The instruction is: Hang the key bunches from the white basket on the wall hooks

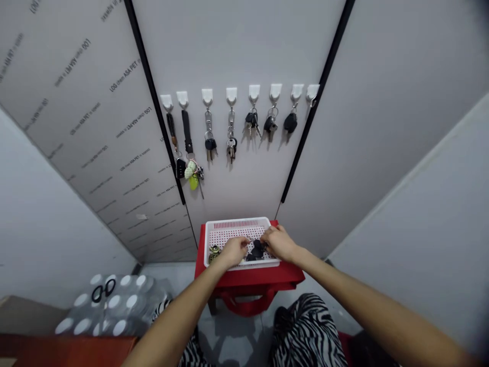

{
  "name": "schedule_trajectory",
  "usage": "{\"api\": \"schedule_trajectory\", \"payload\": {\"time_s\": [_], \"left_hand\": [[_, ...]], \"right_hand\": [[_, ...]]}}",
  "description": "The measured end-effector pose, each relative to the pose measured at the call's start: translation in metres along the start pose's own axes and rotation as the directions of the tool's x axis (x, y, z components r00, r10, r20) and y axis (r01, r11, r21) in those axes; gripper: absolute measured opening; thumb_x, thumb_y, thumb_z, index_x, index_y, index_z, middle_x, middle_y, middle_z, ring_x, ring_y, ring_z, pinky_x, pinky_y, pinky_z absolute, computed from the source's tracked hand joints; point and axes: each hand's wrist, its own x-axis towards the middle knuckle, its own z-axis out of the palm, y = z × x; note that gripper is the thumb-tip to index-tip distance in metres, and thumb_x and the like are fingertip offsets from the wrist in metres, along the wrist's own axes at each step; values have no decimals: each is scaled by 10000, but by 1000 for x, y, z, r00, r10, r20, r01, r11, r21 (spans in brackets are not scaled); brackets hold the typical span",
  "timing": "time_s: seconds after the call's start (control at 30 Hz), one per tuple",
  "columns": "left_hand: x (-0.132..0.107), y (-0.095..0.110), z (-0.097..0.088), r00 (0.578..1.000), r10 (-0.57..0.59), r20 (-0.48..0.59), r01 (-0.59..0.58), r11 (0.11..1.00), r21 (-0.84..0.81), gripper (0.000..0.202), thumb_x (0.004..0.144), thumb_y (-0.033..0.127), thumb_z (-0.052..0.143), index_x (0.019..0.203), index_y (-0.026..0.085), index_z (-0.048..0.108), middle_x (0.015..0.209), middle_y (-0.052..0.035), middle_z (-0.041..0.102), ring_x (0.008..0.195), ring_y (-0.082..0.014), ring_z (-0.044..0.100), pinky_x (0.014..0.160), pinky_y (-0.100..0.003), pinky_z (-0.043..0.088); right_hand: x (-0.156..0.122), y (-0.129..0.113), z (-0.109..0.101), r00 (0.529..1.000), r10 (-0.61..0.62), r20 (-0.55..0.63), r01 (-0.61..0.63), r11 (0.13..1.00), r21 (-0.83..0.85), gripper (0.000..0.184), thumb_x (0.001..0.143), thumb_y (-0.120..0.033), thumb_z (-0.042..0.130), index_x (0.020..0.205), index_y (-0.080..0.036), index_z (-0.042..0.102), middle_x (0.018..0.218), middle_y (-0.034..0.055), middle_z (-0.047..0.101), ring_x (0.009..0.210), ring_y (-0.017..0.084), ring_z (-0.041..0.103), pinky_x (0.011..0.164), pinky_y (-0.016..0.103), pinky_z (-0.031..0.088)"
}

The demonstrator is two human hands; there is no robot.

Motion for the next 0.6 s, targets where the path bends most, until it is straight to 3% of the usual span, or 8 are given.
{"api": "schedule_trajectory", "payload": {"time_s": [0.33,0.47,0.6], "left_hand": [[2,-3,2,992,10,122,-23,994,108,256,557,175,483,800,166,562,653,-2,574,570,-98,486,553,-186,364],[3,1,2,989,-16,147,-7,988,157,314,515,258,523,818,179,558,618,3,564,530,-103,469,503,-184,343],[5,2,0,989,-25,148,1,987,163,379,491,146,500,867,171,536,587,7,555,516,-103,459,483,-181,332]], "right_hand": [[5,3,-1,988,-136,75,143,985,-96,121,629,-130,416,640,-159,533,714,48,546,747,152,454,657,283,225],[7,7,-1,982,-187,-35,184,980,-74,193,710,-183,331,667,-151,516,735,56,531,709,140,452,645,274,252],[7,10,-7,981,-127,-150,143,985,100,184,705,-160,312,680,-137,492,699,51,519,625,109,439,577,217,300]]}}
